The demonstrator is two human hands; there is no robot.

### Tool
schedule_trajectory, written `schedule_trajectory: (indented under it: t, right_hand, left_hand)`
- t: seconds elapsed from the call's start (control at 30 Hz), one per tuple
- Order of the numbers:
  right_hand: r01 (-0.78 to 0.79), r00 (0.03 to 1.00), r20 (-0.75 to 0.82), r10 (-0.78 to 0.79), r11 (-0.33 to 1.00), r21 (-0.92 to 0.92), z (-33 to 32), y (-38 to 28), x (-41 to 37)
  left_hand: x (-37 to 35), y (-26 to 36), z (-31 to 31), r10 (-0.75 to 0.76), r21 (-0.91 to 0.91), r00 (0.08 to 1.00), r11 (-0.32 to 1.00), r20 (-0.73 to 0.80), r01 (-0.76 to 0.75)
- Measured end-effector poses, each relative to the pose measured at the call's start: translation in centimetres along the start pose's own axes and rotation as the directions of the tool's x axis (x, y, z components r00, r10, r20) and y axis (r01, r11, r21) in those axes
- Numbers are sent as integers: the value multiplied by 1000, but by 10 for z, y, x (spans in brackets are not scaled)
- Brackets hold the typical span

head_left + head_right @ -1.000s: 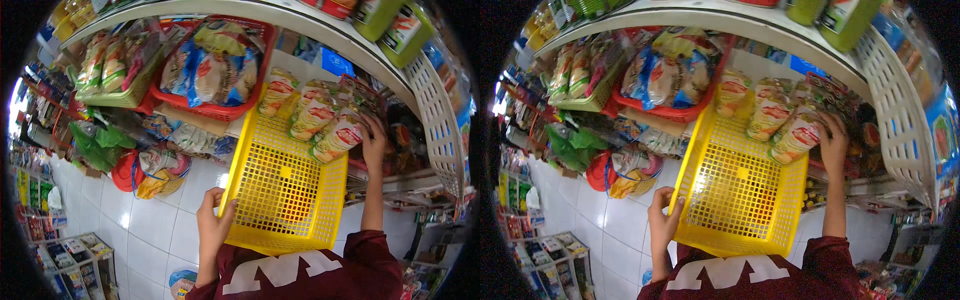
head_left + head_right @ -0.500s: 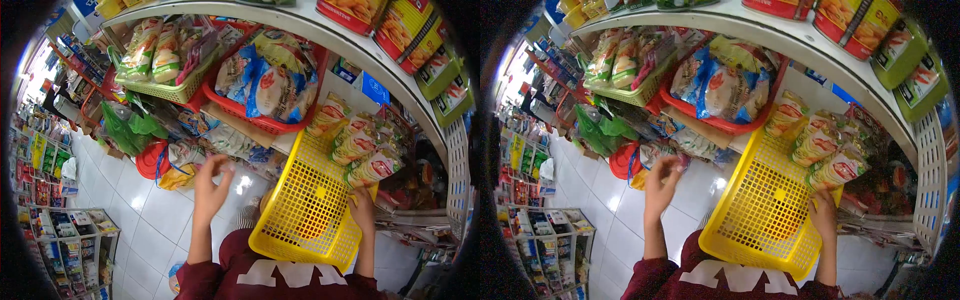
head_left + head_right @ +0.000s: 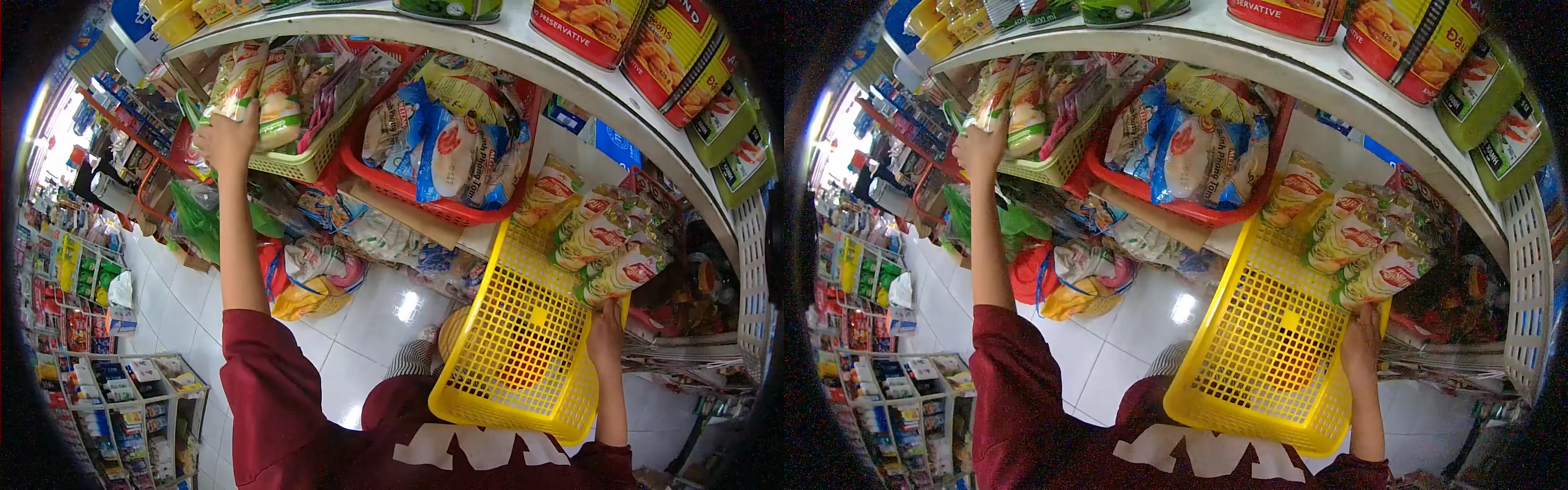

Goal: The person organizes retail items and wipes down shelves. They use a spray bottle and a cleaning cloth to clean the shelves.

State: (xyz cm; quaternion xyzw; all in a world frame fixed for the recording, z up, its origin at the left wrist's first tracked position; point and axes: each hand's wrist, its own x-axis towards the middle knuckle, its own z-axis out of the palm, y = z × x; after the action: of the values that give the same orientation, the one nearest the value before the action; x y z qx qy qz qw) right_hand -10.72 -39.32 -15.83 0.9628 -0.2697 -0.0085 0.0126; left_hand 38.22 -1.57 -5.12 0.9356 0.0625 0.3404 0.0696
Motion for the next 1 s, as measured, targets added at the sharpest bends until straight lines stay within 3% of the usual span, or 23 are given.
schedule_trajectory:
  t: [0.07,0.17,0.23,0.27,0.3,0.33,0.37,0.4,0.43,0.47,0.5,0.57,0.63,0.7,0.73,0.77,0.83,0.87,0.9,0.97,1.0]
  right_hand:
    - [-22,1000,8,22,1000,9,-1,-3,1]
    - [-1,993,115,1,1000,2,-7,1,-7]
    - [20,969,246,-20,1000,1,-23,7,-15]
    - [49,959,270,-84,990,134,-42,4,-14]
    - [64,943,298,-146,961,269,-68,-5,-18]
    - [67,924,320,-207,914,400,-88,-14,-21]
    - [38,914,336,-228,872,489,-102,-22,-20]
    - [2,905,347,-246,818,575,-113,-31,-19]
    - [-34,902,346,-260,753,657,-117,-35,-18]
    - [35,895,267,-356,654,755,-113,-35,-18]
    - [-51,897,247,-366,470,881,-113,-43,-17]
    - [-186,914,187,-359,39,982,-120,-72,-12]
    - [46,909,41,-414,198,979,-135,-88,-7]
    - [39,922,56,-383,234,971,-145,-96,-17]
    - [10,924,80,-373,234,972,-149,-90,-19]
    - [-19,927,103,-360,231,973,-152,-84,-21]
    - [247,946,-151,-286,337,908,-154,-75,-21]
    - [364,925,-274,-265,398,842,-155,-71,-22]
    - [455,886,-445,-128,417,787,-151,-67,-24]
    - [402,846,-530,56,586,704,-153,-55,-28]
    - [378,831,-543,120,594,711,-152,-54,-25]
  left_hand:
    - [9,-3,2,-62,-52,994,996,88,67]
    - [3,2,-4,-68,4,997,998,-26,68]
    - [-6,-10,-22,73,-178,988,979,-139,-97]
    - [-13,-18,-32,140,-256,970,948,-199,-189]
    - [-18,-26,-44,275,-362,887,837,-371,-411]
    - [-28,-30,-65,320,-390,882,806,-344,-445]
    - [-42,-34,-88,386,-300,885,839,-261,-454]
    - [-59,-34,-109,507,-277,796,754,-330,-596]
    - [-76,-36,-119,563,-370,746,648,-355,-666]
    - [-98,-34,-131,586,-505,743,558,-322,-659]
    - [-114,-27,-144,682,-640,687,417,-250,-646]
    - [-160,-7,-167,756,-748,629,309,-182,-588]
    - [-211,-1,-169,900,-781,414,161,-134,-603]
    - [-254,14,-166,925,-825,339,52,-173,-563]
    - [-272,29,-167,833,-866,483,12,-268,-500]
    - [-278,37,-166,839,-879,491,33,-234,-475]
    - [-288,51,-166,855,-907,494,72,-157,-414]
    - [-295,61,-167,795,-957,603,126,-61,-263]
    - [-297,65,-164,820,-985,570,134,50,-107]
    - [-300,72,-158,859,-965,448,177,248,195]
    - [-309,72,-151,860,-941,432,142,271,307]
